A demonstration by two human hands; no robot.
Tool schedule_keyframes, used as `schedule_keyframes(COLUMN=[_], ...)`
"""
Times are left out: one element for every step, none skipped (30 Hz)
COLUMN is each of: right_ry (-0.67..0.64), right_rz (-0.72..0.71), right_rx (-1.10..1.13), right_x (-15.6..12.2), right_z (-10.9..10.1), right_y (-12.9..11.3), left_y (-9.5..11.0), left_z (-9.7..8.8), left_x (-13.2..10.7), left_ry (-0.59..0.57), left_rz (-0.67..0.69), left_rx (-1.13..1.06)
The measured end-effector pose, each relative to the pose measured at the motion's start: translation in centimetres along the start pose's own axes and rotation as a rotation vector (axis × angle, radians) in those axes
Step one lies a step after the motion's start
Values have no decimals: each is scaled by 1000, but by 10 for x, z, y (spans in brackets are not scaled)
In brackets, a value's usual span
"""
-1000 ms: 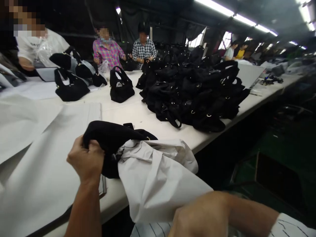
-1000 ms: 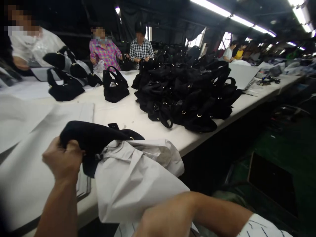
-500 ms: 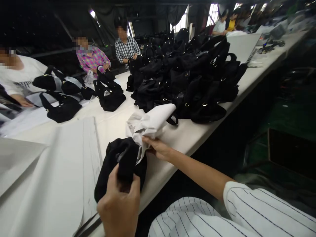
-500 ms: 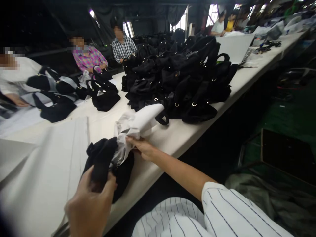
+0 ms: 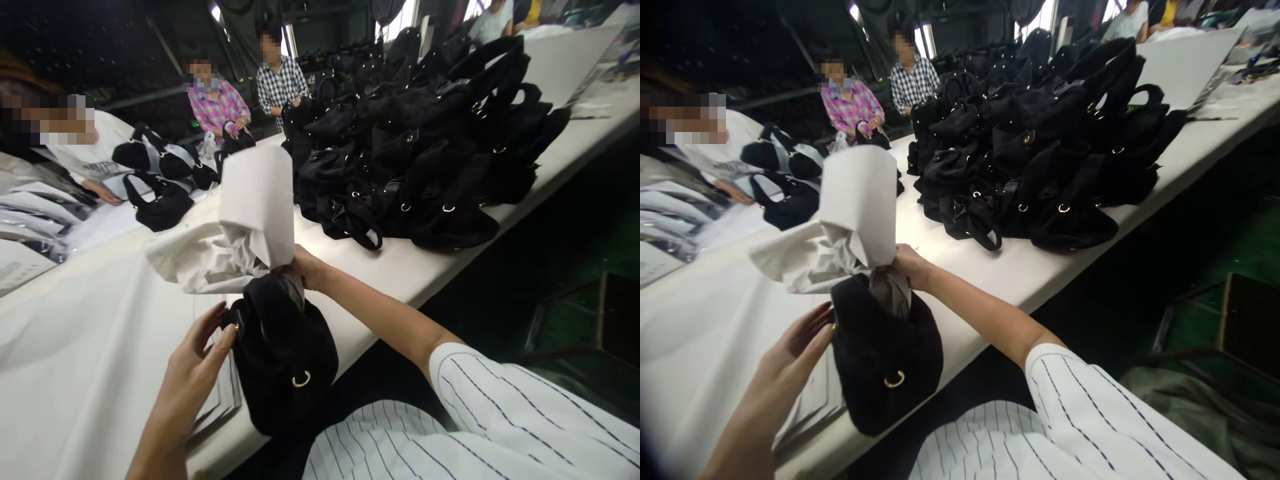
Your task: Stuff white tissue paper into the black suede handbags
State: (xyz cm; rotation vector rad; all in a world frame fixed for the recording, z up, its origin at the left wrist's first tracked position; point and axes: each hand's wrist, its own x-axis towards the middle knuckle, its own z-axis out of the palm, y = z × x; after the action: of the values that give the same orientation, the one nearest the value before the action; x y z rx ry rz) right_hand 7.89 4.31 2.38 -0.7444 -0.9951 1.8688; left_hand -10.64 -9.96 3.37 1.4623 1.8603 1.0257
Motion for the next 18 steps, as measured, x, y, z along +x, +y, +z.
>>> schedule_keyframes(right_ry=[-42, -88, -139, -194, -245, -280, -297, -297, -291, -286, -294, -316, -350, -382, -403, -411, -402, -380], right_rz=[-10, -25, -33, -22, 9, 57, 109, 157, 184, 185, 165, 126, 76, 24, -23, -60, -94, -130], right_rx=[3, -10, -44, -104, -193, -297, -399, -484, -543, -579, -602, -624, -656, -700, -751, -801, -837, -858], right_x=[2, 4, 5, 6, 6, 6, 6, 5, 4, 3, 2, 1, 0, -1, -3, -5, -8, -12], right_z=[6, 12, 17, 21, 22, 23, 21, 19, 15, 12, 9, 8, 8, 9, 11, 15, 18, 20], right_y=[-6, -11, -14, -15, -14, -11, -7, -4, 0, 2, 2, 1, -1, -5, -10, -15, -21, -29], left_y=[-2, -4, -5, -7, -9, -11, -13, -13, -12, -9, -3, 4, 12, 20, 27, 33, 37, 39], left_z=[8, 17, 27, 37, 45, 51, 55, 57, 57, 56, 55, 54, 53, 53, 54, 55, 57, 60], left_x=[-5, -13, -22, -32, -41, -48, -53, -55, -55, -53, -50, -45, -40, -36, -31, -28, -25, -23], left_ry=[-36, -23, 16, 55, 79, 96, 102, 96, 92, 91, 84, 64, 37, 11, -9, -13, 8, 47], left_rz=[15, 39, 57, 64, 58, 38, 4, -39, -84, -120, -138, -134, -108, -76, -44, -15, 9, 35], left_rx=[-47, -49, -25, 10, 46, 80, 101, 104, 90, 50, -23, -126, -248, -364, -455, -508, -520, -501])
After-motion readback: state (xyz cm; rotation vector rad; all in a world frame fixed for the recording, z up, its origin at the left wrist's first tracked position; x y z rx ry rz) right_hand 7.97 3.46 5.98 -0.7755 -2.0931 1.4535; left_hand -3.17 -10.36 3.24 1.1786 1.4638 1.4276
